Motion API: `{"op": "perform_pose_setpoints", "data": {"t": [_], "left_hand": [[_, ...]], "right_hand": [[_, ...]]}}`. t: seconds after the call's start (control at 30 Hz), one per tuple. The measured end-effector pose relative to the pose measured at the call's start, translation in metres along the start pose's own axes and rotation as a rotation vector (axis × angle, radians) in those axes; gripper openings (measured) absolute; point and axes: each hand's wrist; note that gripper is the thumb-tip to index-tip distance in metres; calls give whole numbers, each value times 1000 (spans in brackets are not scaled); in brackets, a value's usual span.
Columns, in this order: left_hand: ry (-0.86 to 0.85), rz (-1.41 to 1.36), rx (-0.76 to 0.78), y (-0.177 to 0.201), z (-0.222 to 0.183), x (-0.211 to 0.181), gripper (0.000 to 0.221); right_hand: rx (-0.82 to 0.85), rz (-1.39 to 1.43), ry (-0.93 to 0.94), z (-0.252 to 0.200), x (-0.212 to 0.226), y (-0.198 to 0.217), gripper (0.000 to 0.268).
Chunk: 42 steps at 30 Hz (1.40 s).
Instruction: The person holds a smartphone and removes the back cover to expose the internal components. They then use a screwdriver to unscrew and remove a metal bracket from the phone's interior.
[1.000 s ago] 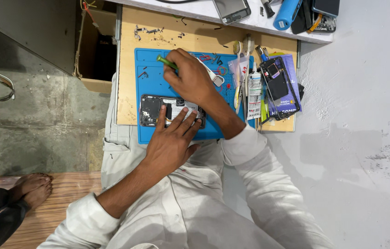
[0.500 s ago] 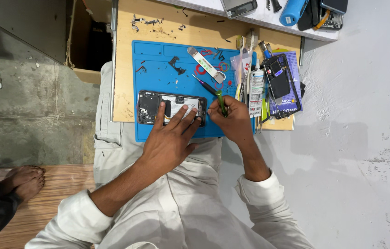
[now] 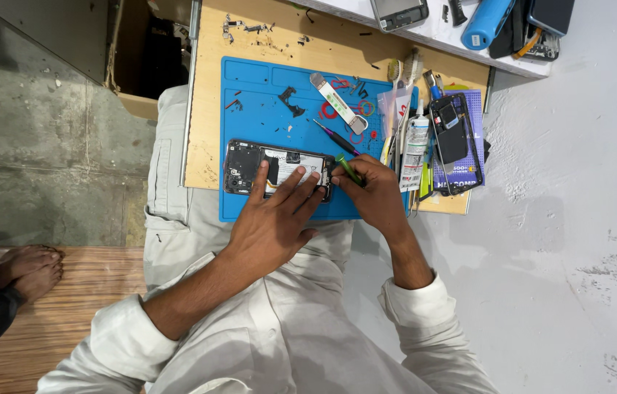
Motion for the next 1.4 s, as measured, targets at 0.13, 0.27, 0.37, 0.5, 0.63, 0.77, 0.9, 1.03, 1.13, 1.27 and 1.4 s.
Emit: {"op": "perform_pose_setpoints", "data": {"t": [0.13, 0.27, 0.37, 0.5, 0.63, 0.77, 0.9, 1.03, 1.13, 1.27, 1.4], "left_hand": [[-2, -9, 1, 1, 0, 1, 71], [1, -17, -2, 1, 1, 1, 72], [1, -17, 8, 2, 0, 0, 72], [0, -12, 8, 1, 0, 1, 72], [-8, -3, -8, 1, -2, 1, 72], [4, -10, 17, 0, -1, 2, 73], [-4, -8, -1, 0, -1, 3, 71], [1, -6, 13, 0, -1, 3, 72], [-5, 0, -3, 0, -2, 2, 70], [-8, -4, -20, -1, -1, 1, 68], [3, 7, -9, -2, 0, 0, 66]], "right_hand": [[-3, -30, 25, 0, 1, 0, 11], [6, -3, -2, 1, 1, 0, 10], [11, 6, -24, 3, -1, 0, 9], [13, -24, -37, 2, -3, -1, 8], [12, 64, -71, 2, -4, -2, 7], [17, 42, -87, 3, -4, -2, 7], [9, -3, -123, 7, -1, -2, 8], [32, -54, -199, 11, -1, 0, 8], [99, -39, -269, 17, 3, 4, 9], [155, -132, -225, 33, 17, 11, 24], [268, -258, -449, 50, 34, 22, 25]]}}
Point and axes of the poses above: each hand's wrist, its own z-axis towards the middle knuckle, its own y-axis out of the back of the hand, x = y × z, and after that the axes turned 2 degrees about -x, right-handed
